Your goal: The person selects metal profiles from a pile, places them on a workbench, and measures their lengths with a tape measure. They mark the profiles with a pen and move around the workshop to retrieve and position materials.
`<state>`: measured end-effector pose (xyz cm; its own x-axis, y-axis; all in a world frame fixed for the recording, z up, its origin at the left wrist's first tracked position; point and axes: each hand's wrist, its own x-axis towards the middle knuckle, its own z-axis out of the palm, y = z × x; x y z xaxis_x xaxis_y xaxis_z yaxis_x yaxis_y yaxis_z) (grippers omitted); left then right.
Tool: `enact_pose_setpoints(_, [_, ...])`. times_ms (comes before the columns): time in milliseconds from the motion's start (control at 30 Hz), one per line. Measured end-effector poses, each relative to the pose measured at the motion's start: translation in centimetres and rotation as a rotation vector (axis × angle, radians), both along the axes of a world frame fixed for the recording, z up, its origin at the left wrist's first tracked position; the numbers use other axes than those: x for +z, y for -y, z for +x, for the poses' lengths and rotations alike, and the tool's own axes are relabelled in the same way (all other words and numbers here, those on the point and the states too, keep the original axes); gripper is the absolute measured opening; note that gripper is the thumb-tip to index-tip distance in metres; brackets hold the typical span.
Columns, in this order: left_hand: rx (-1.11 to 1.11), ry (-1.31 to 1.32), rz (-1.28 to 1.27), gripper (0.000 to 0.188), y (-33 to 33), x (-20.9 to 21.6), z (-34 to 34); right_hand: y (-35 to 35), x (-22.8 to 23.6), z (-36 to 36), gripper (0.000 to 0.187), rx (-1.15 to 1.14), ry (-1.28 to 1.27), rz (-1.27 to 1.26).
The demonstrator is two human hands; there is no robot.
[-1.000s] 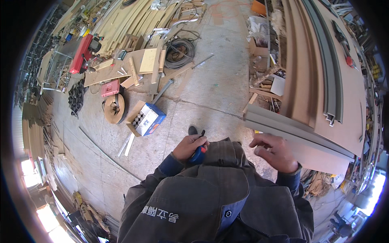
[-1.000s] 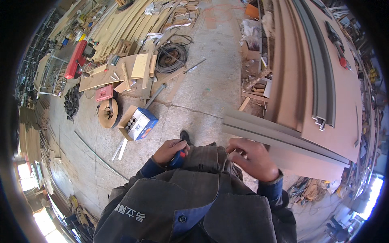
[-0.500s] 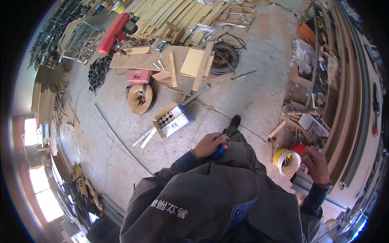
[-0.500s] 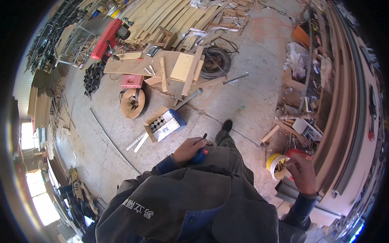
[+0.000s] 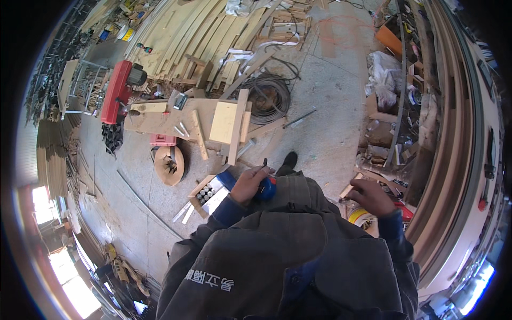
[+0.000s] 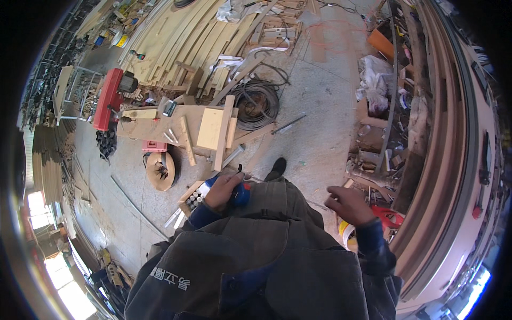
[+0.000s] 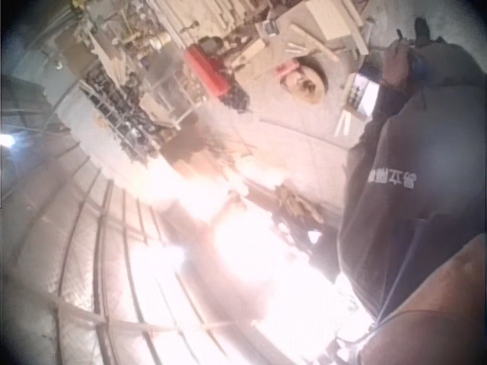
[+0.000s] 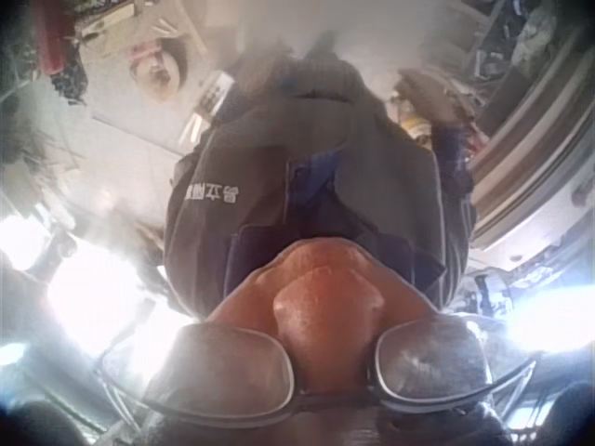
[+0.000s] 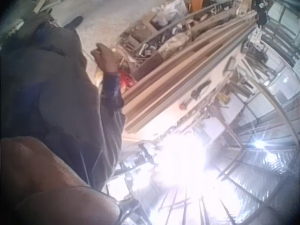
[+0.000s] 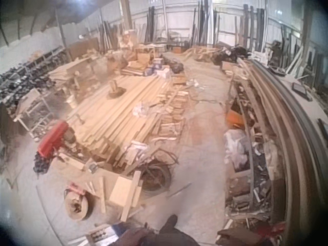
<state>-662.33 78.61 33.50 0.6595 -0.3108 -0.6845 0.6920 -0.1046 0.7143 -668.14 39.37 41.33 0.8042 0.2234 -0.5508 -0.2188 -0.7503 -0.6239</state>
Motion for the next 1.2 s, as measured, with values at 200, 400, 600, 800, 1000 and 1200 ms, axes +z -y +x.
enact_pose_setpoints(200, [-0.448, 0.377, 0.037, 0.04, 7.8, 1.7, 9.0, 2.6, 0.0, 4.7, 0.041, -0.272, 0.069, 0.126])
enact_pose_setpoints(400, [-0.689, 0.38, 0.029, 0.035, 15.9, 3.5, 16.2, 5.4, -5.4, 4.3, 0.038, -0.659, 0.13, 0.305])
enact_pose_setpoints(600, [-0.824, 0.292, -0.153, 0.033, 25.9, 5.9, 23.0, 7.6, -3.8, 8.7, 0.034, -0.723, 0.18, 0.39])
enact_pose_setpoints(800, [-0.766, 0.014, -0.366, 0.032, 36.0, 5.1, 30.6, 12.2, -2.8, 13.4, 0.032, -0.936, 0.032, 0.459])
enact_pose_setpoints(1000, [-0.627, -0.285, -0.509, 0.033, 43.0, 6.6, 37.8, 18.4, -2.8, 20.3, 0.031, -0.85, 0.268, 0.111])
enact_pose_setpoints(1200, [-0.46, -0.45, -0.91, 0.03, 47.3, 9.6, 43.8, 23.3, -2.8, 27.5, 0.032, -0.918, 0.161, 0.435])
